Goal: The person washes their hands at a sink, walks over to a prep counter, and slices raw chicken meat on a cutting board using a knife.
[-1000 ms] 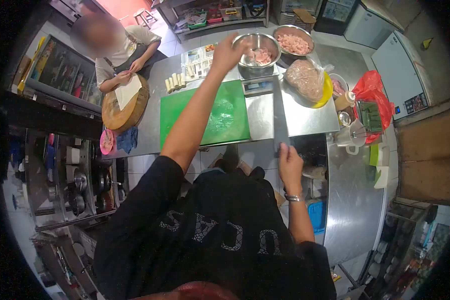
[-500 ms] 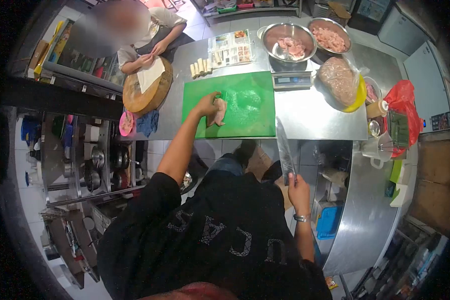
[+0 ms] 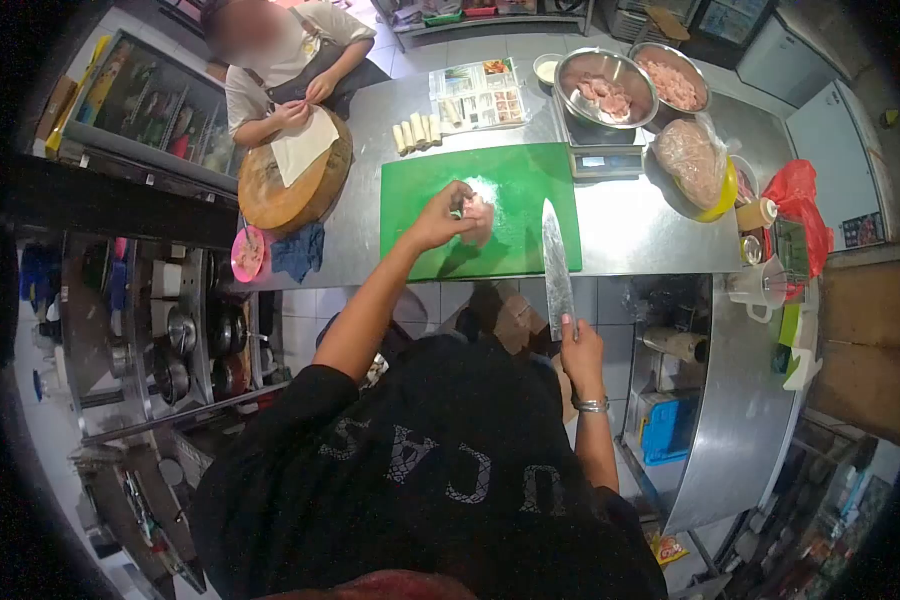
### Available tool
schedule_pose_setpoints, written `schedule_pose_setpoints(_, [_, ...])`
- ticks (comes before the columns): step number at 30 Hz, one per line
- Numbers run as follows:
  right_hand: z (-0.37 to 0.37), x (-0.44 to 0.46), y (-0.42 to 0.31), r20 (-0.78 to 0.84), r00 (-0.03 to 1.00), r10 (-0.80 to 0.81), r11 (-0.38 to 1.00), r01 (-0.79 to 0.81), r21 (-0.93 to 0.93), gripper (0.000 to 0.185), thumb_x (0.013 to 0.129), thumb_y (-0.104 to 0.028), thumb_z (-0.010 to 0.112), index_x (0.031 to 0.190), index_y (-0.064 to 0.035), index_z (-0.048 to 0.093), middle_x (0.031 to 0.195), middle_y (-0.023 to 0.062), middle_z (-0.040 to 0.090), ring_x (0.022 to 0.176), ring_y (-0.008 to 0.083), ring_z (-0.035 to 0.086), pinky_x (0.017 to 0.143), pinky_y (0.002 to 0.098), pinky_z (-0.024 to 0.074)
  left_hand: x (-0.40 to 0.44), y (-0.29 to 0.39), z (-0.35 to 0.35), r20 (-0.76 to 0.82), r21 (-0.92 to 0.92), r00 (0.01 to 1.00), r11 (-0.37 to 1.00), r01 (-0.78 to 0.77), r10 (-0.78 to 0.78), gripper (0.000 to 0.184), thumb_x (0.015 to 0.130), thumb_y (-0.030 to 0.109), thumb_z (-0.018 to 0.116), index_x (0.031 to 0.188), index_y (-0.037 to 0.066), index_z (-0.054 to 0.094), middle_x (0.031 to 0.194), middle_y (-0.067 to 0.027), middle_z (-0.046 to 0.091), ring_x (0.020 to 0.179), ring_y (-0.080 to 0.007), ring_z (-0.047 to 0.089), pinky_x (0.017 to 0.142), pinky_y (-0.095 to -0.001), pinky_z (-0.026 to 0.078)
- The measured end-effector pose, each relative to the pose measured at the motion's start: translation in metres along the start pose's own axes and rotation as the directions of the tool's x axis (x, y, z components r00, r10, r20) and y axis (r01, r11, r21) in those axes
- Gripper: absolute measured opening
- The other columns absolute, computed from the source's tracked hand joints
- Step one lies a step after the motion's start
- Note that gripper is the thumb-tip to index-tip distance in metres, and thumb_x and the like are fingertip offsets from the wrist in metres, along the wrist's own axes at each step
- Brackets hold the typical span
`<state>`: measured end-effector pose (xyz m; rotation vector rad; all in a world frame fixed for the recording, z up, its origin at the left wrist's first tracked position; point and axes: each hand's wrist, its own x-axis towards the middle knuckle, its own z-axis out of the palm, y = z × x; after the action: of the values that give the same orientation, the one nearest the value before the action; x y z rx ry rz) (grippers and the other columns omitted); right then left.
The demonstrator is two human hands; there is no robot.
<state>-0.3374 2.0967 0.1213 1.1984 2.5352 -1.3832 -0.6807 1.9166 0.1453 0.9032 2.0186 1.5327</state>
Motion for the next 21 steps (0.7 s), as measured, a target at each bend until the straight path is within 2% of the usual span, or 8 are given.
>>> schedule_pose_setpoints(3, [0.009,-0.004,-0.008,-0.048,0.999,-0.025,0.999,0.026,0.021,0.052,0.101,-0.044,0.055,0.080,0.0040,0.053,0.071,0.0287,0.058,0.067,0.0477,0.059,0.062,0.0504,0.0447,0.000,0.017,0.022,-0.127,-0.377,0.976,0.919,0.115,-0.175,0.041,0.082,0.014,0.081,0.114,0.004,0.057,0.093,-0.0045,0.063,0.081,-0.0132,0.061,0.072,-0.0280,0.053])
schedule_pose_setpoints(5, [0.000,-0.015,-0.037,-0.020,0.996,0.088,0.990,-0.085,0.108,0.053,0.101,-0.045,0.055,0.079,0.0032,0.052,0.066,0.0256,0.056,0.057,0.0411,0.056,0.057,0.0478,0.0438,-0.008,0.008,0.025,-0.110,-0.404,0.945,0.883,0.239,-0.307,0.037,0.085,0.011,0.080,0.113,-0.001,0.060,0.095,-0.0081,0.066,0.080,-0.0143,0.065,0.066,-0.0263,0.055])
schedule_pose_setpoints(6, [0.014,-0.009,-0.011,-0.082,0.997,-0.009,0.998,0.014,0.059,0.045,0.103,-0.041,0.054,0.077,-0.0032,0.054,0.054,0.0037,0.051,0.042,0.0139,0.051,0.040,0.0322,0.0395,-0.009,-0.004,0.027,-0.125,-0.493,0.913,0.823,0.283,-0.389,0.034,0.084,0.009,0.079,0.110,-0.004,0.062,0.094,-0.0099,0.068,0.078,-0.0154,0.067,0.063,-0.0267,0.055])
schedule_pose_setpoints(9, [0.018,-0.016,-0.023,-0.087,0.996,0.003,0.997,0.004,0.080,0.046,0.103,-0.042,0.054,0.078,-0.0033,0.054,0.055,0.0045,0.052,0.042,0.0138,0.051,0.039,0.0320,0.0389,-0.019,-0.055,0.031,-0.187,-0.483,0.850,0.800,0.356,-0.492,0.023,0.084,0.004,0.077,0.100,-0.010,0.066,0.088,-0.0144,0.071,0.070,-0.0185,0.071,0.060,-0.0283,0.057])
schedule_pose_setpoints(13, [0.025,-0.021,-0.028,-0.083,0.996,-0.037,0.999,0.034,-0.036,0.046,0.102,-0.041,0.055,0.079,-0.0016,0.053,0.056,0.0105,0.054,0.046,0.0224,0.054,0.045,0.0365,0.0427,-0.032,-0.067,0.029,-0.338,-0.429,0.789,0.830,0.357,-0.513,0.022,0.081,0.002,0.077,0.099,-0.007,0.067,0.083,-0.0105,0.071,0.068,-0.0152,0.068,0.060,-0.0260,0.056])
schedule_pose_setpoints(15, [0.016,-0.029,-0.061,-0.031,0.997,-0.073,0.990,0.068,-0.127,0.044,0.099,-0.037,0.059,0.084,0.0038,0.057,0.073,0.0279,0.062,0.072,0.0495,0.061,0.064,0.0505,0.0464,-0.033,-0.080,0.031,-0.459,-0.174,0.804,0.926,0.336,-0.378,0.025,0.077,0.002,0.078,0.100,-0.003,0.068,0.081,-0.0078,0.070,0.071,-0.0134,0.067,0.062,-0.0271,0.055])
schedule_pose_setpoints(18, [0.017,-0.018,-0.073,0.032,0.986,-0.166,0.970,0.169,-0.176,0.034,0.099,-0.030,0.058,0.093,0.0031,0.059,0.086,0.0289,0.066,0.085,0.0508,0.063,0.071,0.0550,0.0485,-0.037,-0.072,0.038,-0.507,0.079,0.858,0.988,0.134,-0.075,0.030,0.076,0.010,0.081,0.102,0.000,0.068,0.084,-0.0118,0.072,0.072,-0.0178,0.070,0.066,-0.0306,0.057])
schedule_pose_setpoints(21, [0.020,0.006,-0.097,0.089,0.969,-0.231,0.931,0.247,-0.270,0.028,0.100,-0.026,0.055,0.096,0.0021,0.059,0.091,0.0282,0.068,0.087,0.0506,0.063,0.075,0.0586,0.0486,-0.034,-0.068,0.041,-0.512,0.196,0.857,0.964,0.182,-0.058,0.025,0.078,0.014,0.080,0.097,0.002,0.069,0.083,-0.0133,0.072,0.072,-0.0200,0.070,0.068,-0.0317,0.056])
